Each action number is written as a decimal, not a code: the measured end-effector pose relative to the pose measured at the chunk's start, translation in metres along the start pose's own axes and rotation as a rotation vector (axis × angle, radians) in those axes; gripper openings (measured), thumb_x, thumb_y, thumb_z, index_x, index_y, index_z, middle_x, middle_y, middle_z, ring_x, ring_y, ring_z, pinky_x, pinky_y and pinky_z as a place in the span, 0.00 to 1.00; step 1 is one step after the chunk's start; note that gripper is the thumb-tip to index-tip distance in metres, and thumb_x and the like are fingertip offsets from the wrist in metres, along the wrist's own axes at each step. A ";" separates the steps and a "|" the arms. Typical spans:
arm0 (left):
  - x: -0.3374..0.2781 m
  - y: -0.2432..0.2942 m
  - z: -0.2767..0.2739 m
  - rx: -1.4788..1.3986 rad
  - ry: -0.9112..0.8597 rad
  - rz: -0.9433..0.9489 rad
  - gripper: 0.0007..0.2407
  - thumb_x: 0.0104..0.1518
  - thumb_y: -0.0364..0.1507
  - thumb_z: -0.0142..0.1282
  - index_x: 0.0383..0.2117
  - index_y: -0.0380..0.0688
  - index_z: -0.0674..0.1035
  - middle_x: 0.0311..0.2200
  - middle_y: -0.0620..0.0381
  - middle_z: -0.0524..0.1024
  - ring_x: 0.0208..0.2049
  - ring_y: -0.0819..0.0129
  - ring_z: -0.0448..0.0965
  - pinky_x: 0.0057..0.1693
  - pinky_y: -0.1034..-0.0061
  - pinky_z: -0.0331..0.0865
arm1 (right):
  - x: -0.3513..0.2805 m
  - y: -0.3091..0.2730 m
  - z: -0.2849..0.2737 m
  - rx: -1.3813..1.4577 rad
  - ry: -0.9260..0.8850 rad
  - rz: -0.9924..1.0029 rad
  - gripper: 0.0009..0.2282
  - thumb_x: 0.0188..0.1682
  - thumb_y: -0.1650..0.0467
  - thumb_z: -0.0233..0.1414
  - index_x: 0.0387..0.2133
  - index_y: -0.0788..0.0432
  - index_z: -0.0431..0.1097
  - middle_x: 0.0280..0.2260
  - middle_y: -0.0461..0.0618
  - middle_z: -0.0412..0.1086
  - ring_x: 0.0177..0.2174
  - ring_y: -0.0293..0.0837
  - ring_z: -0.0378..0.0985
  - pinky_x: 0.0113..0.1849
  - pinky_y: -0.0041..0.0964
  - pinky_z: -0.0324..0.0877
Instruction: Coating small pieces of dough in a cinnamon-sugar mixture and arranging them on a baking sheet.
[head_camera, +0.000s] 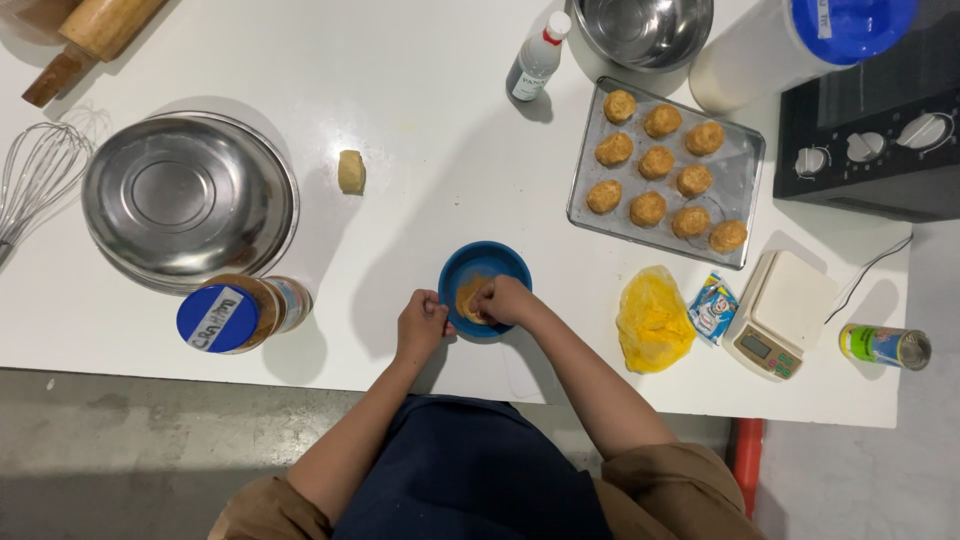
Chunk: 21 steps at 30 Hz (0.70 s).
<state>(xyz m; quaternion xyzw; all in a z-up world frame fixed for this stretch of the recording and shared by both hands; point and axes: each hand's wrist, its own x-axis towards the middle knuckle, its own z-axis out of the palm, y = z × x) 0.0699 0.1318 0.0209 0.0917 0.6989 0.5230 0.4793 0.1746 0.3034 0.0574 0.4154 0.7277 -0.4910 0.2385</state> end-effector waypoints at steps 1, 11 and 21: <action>0.001 -0.001 0.000 -0.009 -0.007 0.001 0.06 0.61 0.21 0.52 0.42 0.35 0.72 0.26 0.55 0.76 0.22 0.72 0.80 0.31 0.78 0.76 | 0.000 -0.001 -0.001 -0.073 0.006 -0.035 0.07 0.48 0.75 0.55 0.32 0.62 0.82 0.31 0.54 0.81 0.28 0.41 0.82 0.34 0.32 0.76; 0.014 -0.025 0.004 0.014 -0.046 0.056 0.06 0.61 0.21 0.54 0.41 0.34 0.73 0.25 0.50 0.77 0.21 0.70 0.80 0.30 0.75 0.75 | 0.044 0.055 0.019 0.223 -0.016 -0.101 0.10 0.47 0.79 0.50 0.31 0.66 0.81 0.25 0.54 0.79 0.24 0.40 0.82 0.28 0.34 0.79; -0.001 0.001 -0.003 0.030 -0.048 0.003 0.06 0.62 0.23 0.53 0.42 0.35 0.74 0.28 0.53 0.79 0.25 0.71 0.81 0.33 0.78 0.77 | 0.009 0.009 0.019 0.019 -0.010 -0.039 0.07 0.47 0.74 0.53 0.28 0.61 0.82 0.28 0.56 0.80 0.26 0.44 0.82 0.30 0.35 0.76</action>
